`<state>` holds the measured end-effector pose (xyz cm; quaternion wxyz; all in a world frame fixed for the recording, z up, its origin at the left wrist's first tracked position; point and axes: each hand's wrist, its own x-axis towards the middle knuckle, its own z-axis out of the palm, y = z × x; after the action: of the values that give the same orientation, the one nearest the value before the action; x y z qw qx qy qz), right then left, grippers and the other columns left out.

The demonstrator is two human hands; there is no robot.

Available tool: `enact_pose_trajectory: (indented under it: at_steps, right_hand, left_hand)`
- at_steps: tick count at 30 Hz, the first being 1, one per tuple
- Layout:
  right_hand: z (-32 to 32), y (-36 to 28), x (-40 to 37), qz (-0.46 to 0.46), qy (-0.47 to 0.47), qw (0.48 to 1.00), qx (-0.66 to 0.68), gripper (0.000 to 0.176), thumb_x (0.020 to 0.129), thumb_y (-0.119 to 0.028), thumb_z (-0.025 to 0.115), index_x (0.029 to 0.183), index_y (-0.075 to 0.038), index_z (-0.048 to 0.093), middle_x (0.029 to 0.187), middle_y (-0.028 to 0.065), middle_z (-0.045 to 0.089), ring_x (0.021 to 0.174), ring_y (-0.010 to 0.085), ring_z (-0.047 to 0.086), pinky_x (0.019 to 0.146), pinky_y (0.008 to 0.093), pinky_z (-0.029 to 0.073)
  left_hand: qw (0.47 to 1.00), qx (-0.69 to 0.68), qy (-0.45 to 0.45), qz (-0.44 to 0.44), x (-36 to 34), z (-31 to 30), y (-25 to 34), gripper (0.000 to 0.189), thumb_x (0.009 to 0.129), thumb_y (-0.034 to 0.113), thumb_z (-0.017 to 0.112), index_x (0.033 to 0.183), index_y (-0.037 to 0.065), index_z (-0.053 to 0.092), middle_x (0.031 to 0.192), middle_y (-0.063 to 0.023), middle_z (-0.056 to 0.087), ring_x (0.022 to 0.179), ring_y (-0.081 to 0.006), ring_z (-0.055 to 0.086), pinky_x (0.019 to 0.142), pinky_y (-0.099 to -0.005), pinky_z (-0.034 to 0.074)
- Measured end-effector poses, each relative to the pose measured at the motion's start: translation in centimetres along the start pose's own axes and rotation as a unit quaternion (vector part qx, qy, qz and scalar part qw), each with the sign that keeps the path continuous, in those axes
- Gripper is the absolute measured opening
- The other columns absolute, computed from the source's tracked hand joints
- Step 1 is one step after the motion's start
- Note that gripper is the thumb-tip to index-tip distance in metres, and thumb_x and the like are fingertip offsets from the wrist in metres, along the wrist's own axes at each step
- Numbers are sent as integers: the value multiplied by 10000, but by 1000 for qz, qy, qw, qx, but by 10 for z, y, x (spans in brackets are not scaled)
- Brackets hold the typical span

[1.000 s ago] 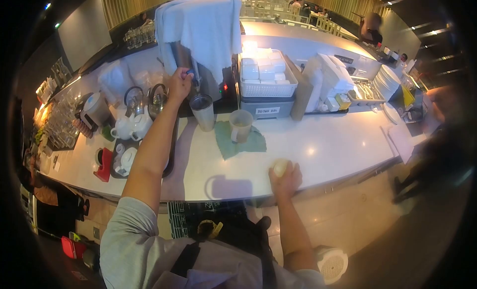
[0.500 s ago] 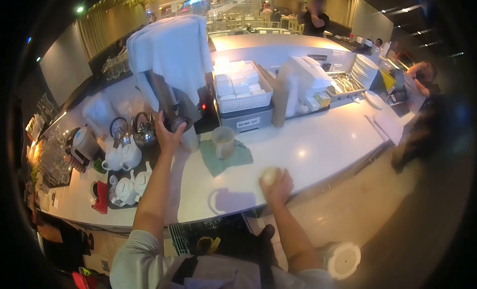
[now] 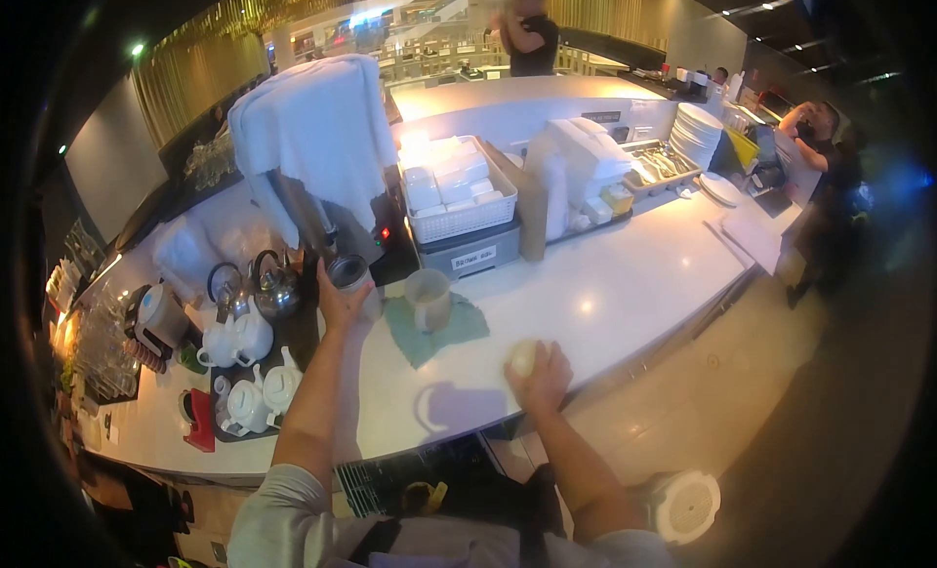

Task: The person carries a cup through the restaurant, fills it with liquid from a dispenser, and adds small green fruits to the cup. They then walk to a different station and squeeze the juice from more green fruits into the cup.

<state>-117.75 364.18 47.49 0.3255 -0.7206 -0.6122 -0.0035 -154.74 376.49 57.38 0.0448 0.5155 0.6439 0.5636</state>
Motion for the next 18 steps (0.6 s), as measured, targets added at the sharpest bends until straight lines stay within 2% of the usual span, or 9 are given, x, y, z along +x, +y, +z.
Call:
enact_pose_trajectory:
  at_steps: [5,7,10,12,14,16,18]
  right_hand:
    - [1,3,2,9,-5,1000,10,828,740,-507,750,1366,-19,513,1414,264,433,1300,418,394,1082,519,308]
    - [8,11,-1,-16,21,999,19,822,741,-505,751,1364,-23,514,1412,263,433,1298,417,396,1076,521,314]
    - [6,15,-2,-33,37,998,39,809,743,-501,754,1354,-25,518,1409,259,436,1287,422,406,1067,525,324]
    - [4,16,-3,-30,34,997,57,797,746,-494,758,1346,-26,520,1408,256,437,1280,425,412,1066,526,324]
    - [2,18,-3,-21,28,996,76,782,751,-481,763,1341,-29,522,1407,253,436,1274,427,416,1072,525,317]
    - [-8,21,-3,-36,25,990,137,758,765,-468,761,1339,-32,524,1387,257,456,1257,411,442,1061,519,339]
    - [-17,34,-3,-38,-3,972,233,737,785,-451,756,1345,-35,517,1365,247,482,1232,377,478,1036,499,376]
  left_hand:
    - [998,30,48,10,-10,5,-11,1165,558,328,930,1499,79,289,1419,-216,485,1278,-366,518,1069,-411,416]
    - [997,46,56,1,-21,-3,-7,1156,562,339,924,1497,84,294,1420,-215,481,1280,-365,514,1072,-412,413]
    - [996,72,53,-5,-42,-27,22,1140,592,295,914,1503,51,274,1425,-238,463,1297,-363,491,1097,-412,383]
    - [996,67,60,12,-58,-43,28,1145,571,335,914,1494,56,297,1431,-227,466,1296,-370,494,1088,-414,395]
    - [992,84,69,58,-77,-58,32,1133,574,309,911,1492,44,301,1431,-230,462,1305,-368,484,1092,-415,387]
    - [989,83,69,98,-96,-70,40,1123,578,291,907,1491,45,302,1433,-229,461,1309,-367,480,1093,-417,385]
    - [992,73,56,90,-125,-82,76,1103,583,261,899,1483,36,302,1392,-234,480,1271,-359,509,1079,-411,398]
